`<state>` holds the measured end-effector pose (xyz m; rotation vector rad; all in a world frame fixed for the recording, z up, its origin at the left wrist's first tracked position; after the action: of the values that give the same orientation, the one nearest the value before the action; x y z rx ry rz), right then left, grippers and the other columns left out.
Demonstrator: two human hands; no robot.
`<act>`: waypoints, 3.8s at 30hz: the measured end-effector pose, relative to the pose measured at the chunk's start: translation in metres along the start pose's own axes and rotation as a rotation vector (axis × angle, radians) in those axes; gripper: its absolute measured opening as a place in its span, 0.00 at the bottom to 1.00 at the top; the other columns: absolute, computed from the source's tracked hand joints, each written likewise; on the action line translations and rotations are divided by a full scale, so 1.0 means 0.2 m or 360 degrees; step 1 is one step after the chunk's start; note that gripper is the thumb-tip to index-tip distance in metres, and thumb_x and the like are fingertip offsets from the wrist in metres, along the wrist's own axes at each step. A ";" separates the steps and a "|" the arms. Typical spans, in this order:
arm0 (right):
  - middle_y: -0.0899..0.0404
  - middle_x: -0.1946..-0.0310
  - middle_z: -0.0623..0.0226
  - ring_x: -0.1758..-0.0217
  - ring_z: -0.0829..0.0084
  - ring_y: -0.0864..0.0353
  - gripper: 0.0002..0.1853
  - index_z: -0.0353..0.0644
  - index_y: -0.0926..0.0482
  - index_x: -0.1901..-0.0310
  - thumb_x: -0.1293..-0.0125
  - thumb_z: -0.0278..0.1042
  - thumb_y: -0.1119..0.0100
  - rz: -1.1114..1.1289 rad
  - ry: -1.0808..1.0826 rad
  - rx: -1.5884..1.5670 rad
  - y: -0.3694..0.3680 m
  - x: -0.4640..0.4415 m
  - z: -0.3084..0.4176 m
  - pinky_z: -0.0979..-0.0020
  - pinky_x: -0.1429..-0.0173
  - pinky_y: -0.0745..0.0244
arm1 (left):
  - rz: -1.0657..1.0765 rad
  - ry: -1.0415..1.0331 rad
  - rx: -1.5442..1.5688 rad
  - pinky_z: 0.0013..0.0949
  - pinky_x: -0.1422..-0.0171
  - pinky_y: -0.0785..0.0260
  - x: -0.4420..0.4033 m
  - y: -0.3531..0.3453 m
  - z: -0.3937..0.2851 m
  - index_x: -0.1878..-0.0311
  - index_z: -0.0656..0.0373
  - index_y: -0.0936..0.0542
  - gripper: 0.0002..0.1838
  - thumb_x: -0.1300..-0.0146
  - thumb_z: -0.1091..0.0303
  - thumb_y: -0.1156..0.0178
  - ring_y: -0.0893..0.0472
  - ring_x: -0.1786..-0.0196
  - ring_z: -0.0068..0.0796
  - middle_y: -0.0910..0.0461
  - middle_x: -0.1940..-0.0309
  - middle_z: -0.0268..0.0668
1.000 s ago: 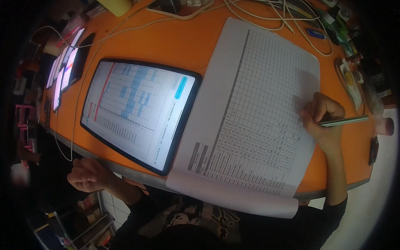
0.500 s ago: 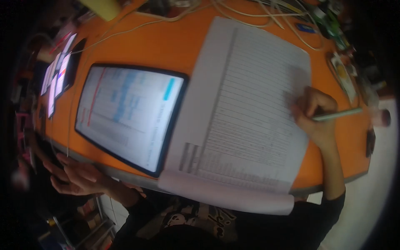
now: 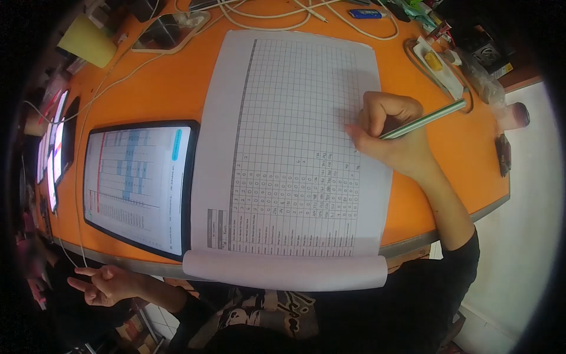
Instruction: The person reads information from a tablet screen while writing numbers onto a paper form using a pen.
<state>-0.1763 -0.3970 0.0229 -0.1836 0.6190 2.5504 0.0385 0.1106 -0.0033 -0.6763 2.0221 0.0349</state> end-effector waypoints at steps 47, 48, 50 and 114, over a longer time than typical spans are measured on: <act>0.36 0.85 0.74 0.82 0.84 0.36 0.21 0.45 0.42 0.86 0.58 0.11 0.40 -0.0127 0.0087 0.0244 0.00 0.02 0.01 0.81 0.76 0.42 | 0.0487 0.0211 0.0427 0.57 0.28 0.47 0.02 -0.25 -0.09 0.67 0.67 0.26 0.18 0.31 0.65 0.64 0.31 0.38 0.50 0.24 0.51 0.44; 0.36 0.85 0.74 0.82 0.84 0.36 0.20 0.45 0.42 0.86 0.58 0.11 0.41 -0.0131 0.0083 0.0243 0.00 0.02 0.01 0.81 0.76 0.42 | 0.0596 0.0127 0.0636 0.55 0.29 0.45 0.01 -0.26 -0.08 0.55 0.71 0.25 0.18 0.31 0.66 0.60 0.30 0.39 0.53 0.25 0.50 0.48; 0.36 0.85 0.74 0.82 0.84 0.36 0.20 0.45 0.43 0.86 0.58 0.11 0.41 -0.0135 0.0081 0.0245 0.01 0.02 0.01 0.81 0.76 0.42 | 0.0604 0.0103 0.0580 0.52 0.29 0.44 0.02 -0.23 -0.05 0.56 0.71 0.25 0.15 0.33 0.70 0.57 0.29 0.39 0.51 0.24 0.50 0.46; 0.33 0.87 0.74 0.83 0.87 0.35 0.21 0.42 0.40 0.87 0.54 0.18 0.33 0.0091 0.0246 0.0266 -0.10 -0.05 0.06 0.83 0.78 0.42 | 0.0681 0.0309 0.0928 0.50 0.48 0.32 -0.02 -0.15 0.02 0.69 0.63 0.31 0.03 0.42 0.82 0.48 0.30 0.68 0.34 0.27 0.75 0.42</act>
<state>-0.1570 -0.3808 0.0277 -0.3103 0.9041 2.5401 0.0572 0.0874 0.0059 0.1272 2.1799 -0.3676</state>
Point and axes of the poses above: each hand's wrist, its own x-axis away from the middle knuckle, its own y-axis out of the back of the hand, z = x × y, the point moved 7 cm from there along -x, towards the middle knuckle
